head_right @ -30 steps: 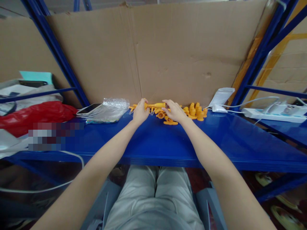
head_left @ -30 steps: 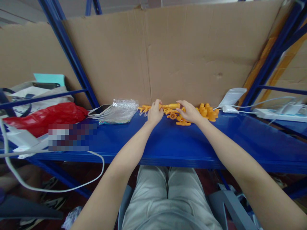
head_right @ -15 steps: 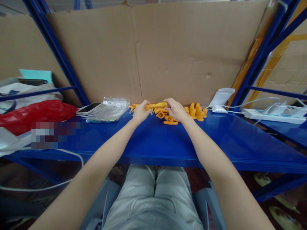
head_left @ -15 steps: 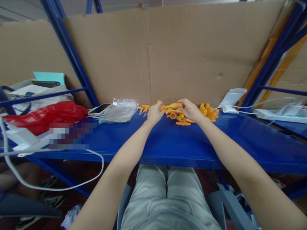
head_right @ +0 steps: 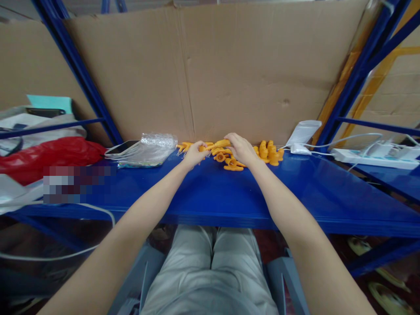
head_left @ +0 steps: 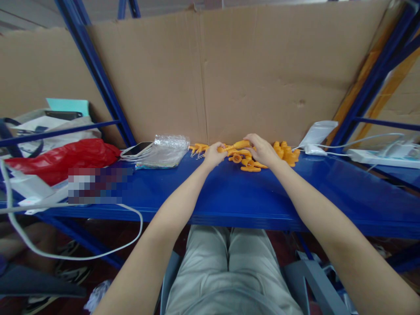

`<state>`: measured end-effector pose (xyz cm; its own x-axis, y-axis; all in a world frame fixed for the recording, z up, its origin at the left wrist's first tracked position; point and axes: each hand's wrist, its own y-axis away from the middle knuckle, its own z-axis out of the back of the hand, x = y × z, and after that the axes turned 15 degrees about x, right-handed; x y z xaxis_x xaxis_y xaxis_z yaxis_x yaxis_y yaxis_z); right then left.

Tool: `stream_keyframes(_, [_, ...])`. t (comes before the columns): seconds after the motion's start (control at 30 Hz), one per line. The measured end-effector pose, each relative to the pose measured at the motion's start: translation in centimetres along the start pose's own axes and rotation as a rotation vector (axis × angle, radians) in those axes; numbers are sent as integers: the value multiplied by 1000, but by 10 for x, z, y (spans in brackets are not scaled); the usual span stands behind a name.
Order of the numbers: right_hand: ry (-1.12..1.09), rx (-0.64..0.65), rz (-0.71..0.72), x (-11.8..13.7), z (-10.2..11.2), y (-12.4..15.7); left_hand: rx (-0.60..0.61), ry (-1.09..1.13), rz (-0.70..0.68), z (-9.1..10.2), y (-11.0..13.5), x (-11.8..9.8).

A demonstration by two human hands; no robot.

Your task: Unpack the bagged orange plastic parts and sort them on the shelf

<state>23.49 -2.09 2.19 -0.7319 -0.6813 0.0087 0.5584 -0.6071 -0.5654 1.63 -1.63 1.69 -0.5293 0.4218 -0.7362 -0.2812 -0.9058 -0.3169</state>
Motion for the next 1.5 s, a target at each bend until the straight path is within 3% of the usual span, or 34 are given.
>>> stream_keyframes(0.23, [68,96,-62,5,0,1,-84,-335,-88,2,6,-1])
stream_keyframes(0.4, [124,192,-72,11,-3,1,-69,-479,-96,3,11,-5])
stream_keyframes(0.93, [177,259,-141,28,-7,-5,-41,-534,-130,0,12,-8])
stream_keyframes(1.5, [358,276,-66,37,0,-8,-41,-466,-122,1,10,-7])
